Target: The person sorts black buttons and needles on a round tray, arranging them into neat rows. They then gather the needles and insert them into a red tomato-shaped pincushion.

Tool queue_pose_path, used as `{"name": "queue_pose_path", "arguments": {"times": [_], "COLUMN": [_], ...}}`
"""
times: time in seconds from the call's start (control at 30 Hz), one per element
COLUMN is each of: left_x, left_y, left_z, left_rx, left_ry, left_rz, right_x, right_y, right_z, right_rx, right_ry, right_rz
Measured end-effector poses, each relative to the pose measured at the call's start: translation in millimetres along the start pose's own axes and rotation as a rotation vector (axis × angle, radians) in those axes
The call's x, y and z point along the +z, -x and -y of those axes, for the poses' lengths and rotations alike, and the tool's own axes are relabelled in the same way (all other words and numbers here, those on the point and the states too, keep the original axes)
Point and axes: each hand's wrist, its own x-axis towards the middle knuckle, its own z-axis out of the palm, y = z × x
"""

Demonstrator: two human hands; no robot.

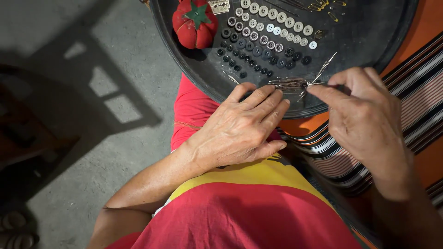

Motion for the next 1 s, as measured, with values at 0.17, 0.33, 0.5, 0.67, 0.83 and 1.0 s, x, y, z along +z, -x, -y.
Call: {"name": "queue_pose_path", "arguments": {"times": [0.17, 0.33, 0.5, 0.67, 0.83, 1.0], "left_x": [1, 1, -1, -9, -20, -25], "left_y": [1, 1, 3, 13, 25, 31], "left_z": [0, 1, 1, 4, 10, 16], "left_rx": [0.0, 0.006, 0.027, 0.02, 0.005, -0.06], "left_ry": [0.002, 0.006, 0.022, 0.055, 0.039, -0.066], "left_rz": [-0.003, -0.005, -0.03, -0.081, -0.16, -0.237], "right_x": [-2, 4, 11, 13, 5, 13], "right_y": [-3, -11, -20, -27, -35, -48], "right_z": [1, 5, 6, 9, 15, 27], "right_rx": [-0.024, 0.013, -0.006, 0.004, -0.061, -0.133], "right_ry": [-0.033, -0.074, -0.084, -0.073, -0.092, -0.262], "right_rz": [-0.049, -0.091, -0.106, -0.087, -0.107, -0.151]}}
